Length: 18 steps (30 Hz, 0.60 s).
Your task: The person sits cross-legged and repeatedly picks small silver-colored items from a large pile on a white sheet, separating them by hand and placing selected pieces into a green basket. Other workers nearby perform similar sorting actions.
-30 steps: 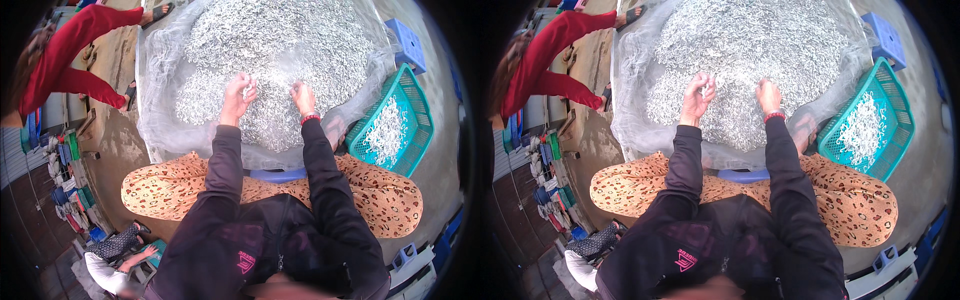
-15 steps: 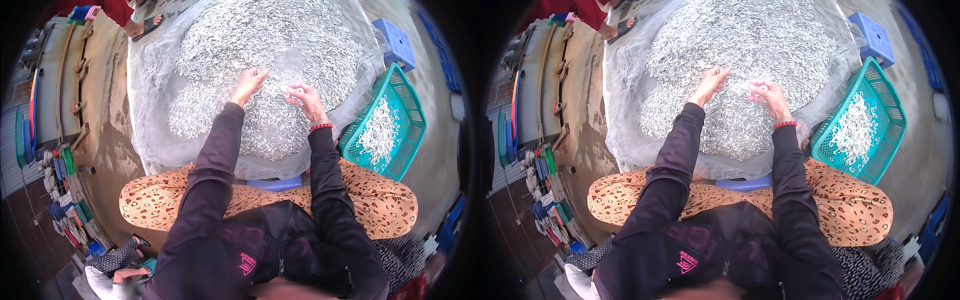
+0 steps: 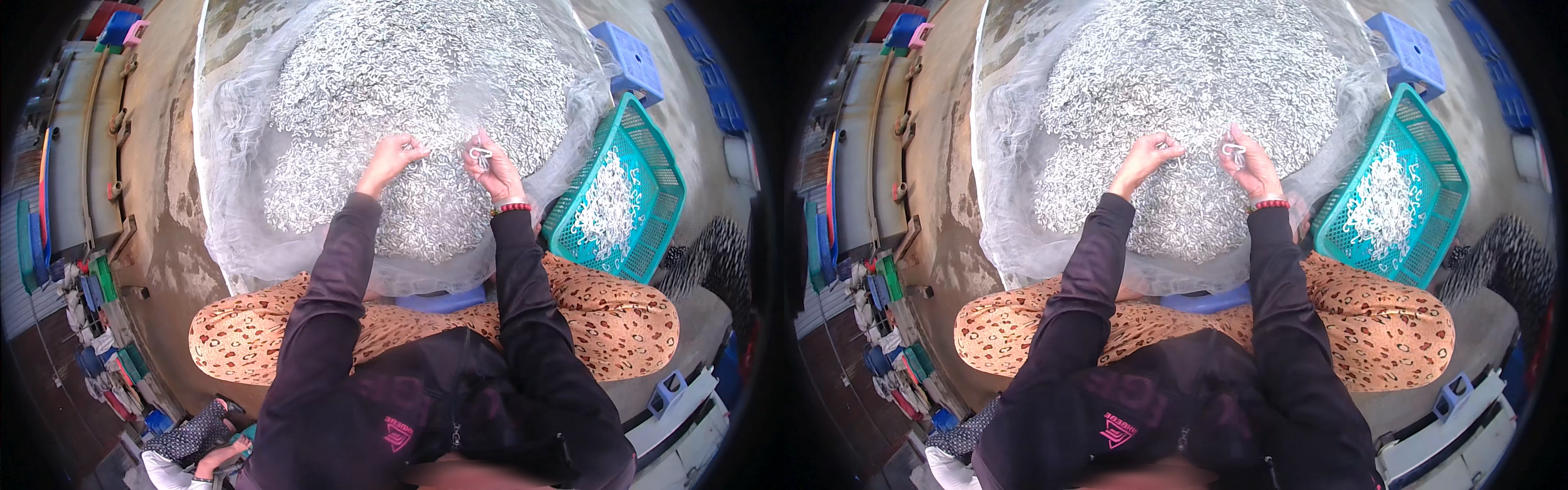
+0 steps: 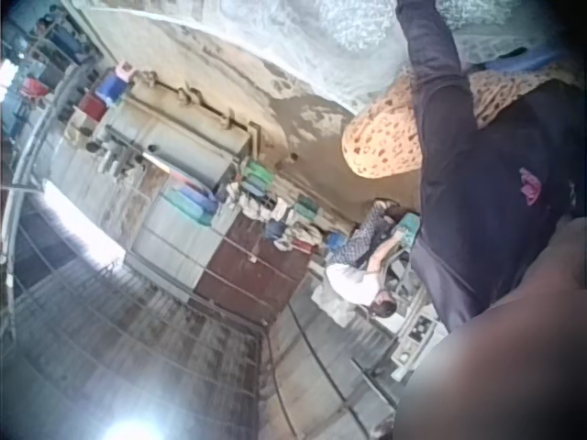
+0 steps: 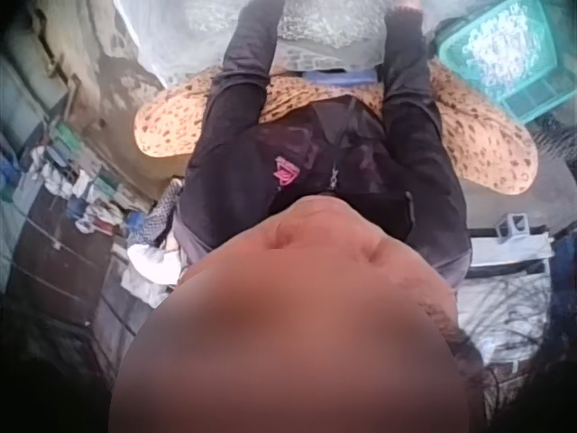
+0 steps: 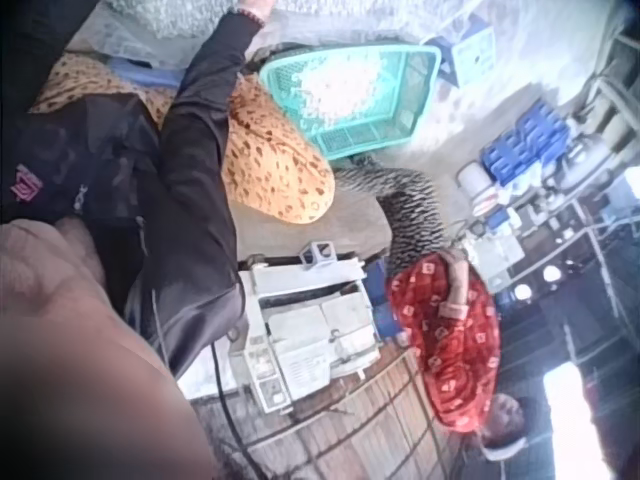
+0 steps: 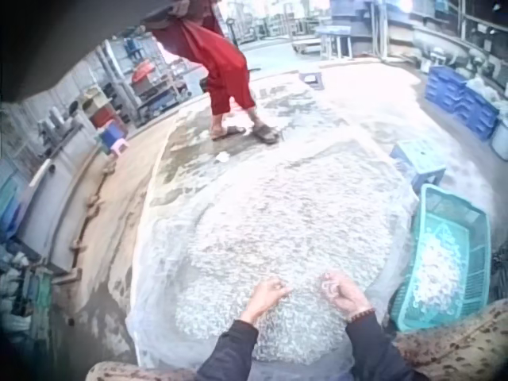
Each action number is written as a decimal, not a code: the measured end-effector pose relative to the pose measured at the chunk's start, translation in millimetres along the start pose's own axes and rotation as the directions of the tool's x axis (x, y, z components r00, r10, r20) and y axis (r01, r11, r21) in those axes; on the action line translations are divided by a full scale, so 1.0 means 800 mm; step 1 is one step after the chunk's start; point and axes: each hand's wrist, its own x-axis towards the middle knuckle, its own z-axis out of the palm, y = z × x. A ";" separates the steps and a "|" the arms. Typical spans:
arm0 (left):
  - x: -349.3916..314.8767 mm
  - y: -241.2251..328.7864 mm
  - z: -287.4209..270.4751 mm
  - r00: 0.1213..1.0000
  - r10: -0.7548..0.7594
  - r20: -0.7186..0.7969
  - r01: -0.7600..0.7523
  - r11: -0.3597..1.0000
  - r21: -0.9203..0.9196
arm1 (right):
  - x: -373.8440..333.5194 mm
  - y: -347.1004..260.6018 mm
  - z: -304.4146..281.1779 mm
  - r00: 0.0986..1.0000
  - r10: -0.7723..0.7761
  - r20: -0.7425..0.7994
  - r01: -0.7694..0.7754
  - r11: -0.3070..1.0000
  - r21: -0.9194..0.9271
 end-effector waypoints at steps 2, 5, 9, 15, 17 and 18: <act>-0.006 0.010 -0.005 0.996 -0.056 0.072 0.053 0.998 0.043 | -0.001 0.005 -0.002 0.999 -0.036 -0.012 0.037 0.995 0.098; -0.020 0.027 -0.015 0.995 -0.073 0.074 0.072 0.997 0.018 | -0.005 0.010 0.006 0.998 -0.064 0.012 0.062 0.994 0.090; -0.038 0.055 -0.032 0.981 -0.128 0.143 0.184 0.847 -0.499 | -0.007 0.009 0.029 0.999 -0.032 -0.014 0.030 0.993 -0.111; -0.042 0.070 -0.055 0.977 0.156 0.148 0.091 0.326 -0.941 | -0.002 0.009 0.058 0.998 0.012 0.057 0.005 0.953 -0.301; -0.036 0.065 -0.052 0.991 0.068 0.115 0.056 0.566 -0.822 | -0.001 0.009 0.061 1.000 0.004 0.026 0.005 0.939 -0.345; -0.033 0.062 -0.048 0.994 0.066 0.085 -0.021 0.894 -0.447 | -0.002 0.009 0.061 1.000 0.003 0.016 0.003 0.933 -0.361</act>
